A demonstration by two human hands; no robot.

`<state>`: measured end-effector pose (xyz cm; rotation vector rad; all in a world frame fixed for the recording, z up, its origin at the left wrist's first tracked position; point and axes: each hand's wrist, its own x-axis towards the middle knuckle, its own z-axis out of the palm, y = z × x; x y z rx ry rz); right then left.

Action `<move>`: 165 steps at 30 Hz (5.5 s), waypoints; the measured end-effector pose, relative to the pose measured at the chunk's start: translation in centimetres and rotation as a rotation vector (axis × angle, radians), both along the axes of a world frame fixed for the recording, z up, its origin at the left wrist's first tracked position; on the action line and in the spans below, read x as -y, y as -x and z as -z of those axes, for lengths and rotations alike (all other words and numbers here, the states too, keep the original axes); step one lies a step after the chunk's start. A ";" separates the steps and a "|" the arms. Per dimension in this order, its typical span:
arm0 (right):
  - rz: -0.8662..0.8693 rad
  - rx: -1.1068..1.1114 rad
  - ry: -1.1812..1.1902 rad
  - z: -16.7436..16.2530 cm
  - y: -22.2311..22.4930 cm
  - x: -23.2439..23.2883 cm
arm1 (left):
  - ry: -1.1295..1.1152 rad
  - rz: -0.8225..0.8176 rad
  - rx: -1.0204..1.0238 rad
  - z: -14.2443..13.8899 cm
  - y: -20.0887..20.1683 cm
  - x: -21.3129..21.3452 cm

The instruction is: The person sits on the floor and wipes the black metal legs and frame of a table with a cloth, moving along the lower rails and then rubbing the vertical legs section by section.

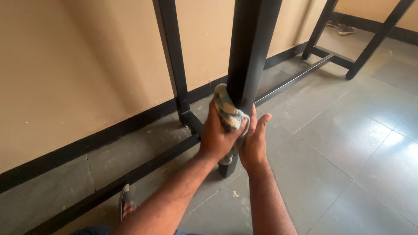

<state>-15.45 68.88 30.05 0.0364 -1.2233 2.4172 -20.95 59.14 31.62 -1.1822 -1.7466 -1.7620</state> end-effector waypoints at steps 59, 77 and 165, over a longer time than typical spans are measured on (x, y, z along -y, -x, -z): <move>0.129 0.096 -0.046 1.1 2.1 -2.0 | -0.210 0.151 -0.168 -11.2 4.8 -3.7; 0.132 -0.256 -0.555 -4.1 -0.2 0.2 | 0.266 0.153 0.404 -3.9 -1.6 3.6; 0.428 0.336 -0.494 10.7 6.1 -4.4 | -0.249 0.231 -0.007 -10.0 7.0 -5.1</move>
